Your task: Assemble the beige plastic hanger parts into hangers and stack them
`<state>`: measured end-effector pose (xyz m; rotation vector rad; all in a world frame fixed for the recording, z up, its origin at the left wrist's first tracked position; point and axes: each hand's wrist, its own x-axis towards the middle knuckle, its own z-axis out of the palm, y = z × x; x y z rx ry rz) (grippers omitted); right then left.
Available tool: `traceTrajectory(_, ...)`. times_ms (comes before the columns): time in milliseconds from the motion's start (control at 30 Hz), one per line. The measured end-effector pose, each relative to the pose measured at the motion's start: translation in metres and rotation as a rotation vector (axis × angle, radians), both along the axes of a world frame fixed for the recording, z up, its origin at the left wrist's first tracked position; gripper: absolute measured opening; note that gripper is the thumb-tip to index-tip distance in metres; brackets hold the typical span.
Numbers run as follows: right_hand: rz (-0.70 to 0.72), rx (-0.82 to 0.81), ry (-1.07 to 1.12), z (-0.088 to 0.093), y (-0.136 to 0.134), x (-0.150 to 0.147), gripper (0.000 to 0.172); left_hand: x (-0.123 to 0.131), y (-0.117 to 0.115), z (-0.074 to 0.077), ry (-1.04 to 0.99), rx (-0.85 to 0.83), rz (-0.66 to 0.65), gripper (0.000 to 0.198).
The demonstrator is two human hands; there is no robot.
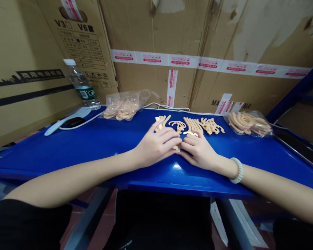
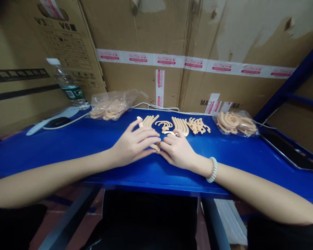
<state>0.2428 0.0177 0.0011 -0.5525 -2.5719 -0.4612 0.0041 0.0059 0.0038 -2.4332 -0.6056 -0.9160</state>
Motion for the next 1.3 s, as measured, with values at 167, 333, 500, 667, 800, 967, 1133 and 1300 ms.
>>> traceTrajectory(167, -0.012, 0.059, 0.002, 0.001, -0.005, -0.004, 0.026, 0.006, -0.002, -0.004, 0.157, 0.14, 0.084, 0.028)
traceTrajectory(333, 0.038, 0.028, 0.023, 0.001, -0.005, -0.004, 0.032, 0.004, 0.004, -0.006, 0.233, 0.068, 0.055, 0.033)
traceTrajectory(500, 0.08, -0.203, 0.079, 0.001, -0.003, -0.002, 0.038, 0.002, 0.012, -0.011, 0.237, 0.014, -0.026, 0.035)
traceTrajectory(667, 0.09, -0.345, 0.15, 0.006, -0.006, -0.003, 0.038, 0.001, 0.01, -0.007, 0.185, 0.006, -0.071, 0.037)
traceTrajectory(800, 0.065, -0.54, 0.283, 0.01, -0.006, -0.003, 0.034, -0.004, 0.014, -0.001, 0.174, 0.024, -0.107, 0.03)
traceTrajectory(967, 0.003, -0.592, 0.424, 0.01, 0.005, 0.0, 0.028, -0.021, 0.042, 0.003, 0.045, -0.106, -0.132, 0.021)
traceTrajectory(1133, -0.005, -0.366, 0.351, 0.013, 0.017, 0.005, 0.018, -0.045, 0.075, 0.004, 0.036, -0.267, 0.004, 0.017)
traceTrajectory(1300, -0.103, -0.214, 0.297, 0.017, 0.038, 0.019, 0.019, -0.059, 0.095, -0.001, 0.193, -0.466, 0.075, 0.017)
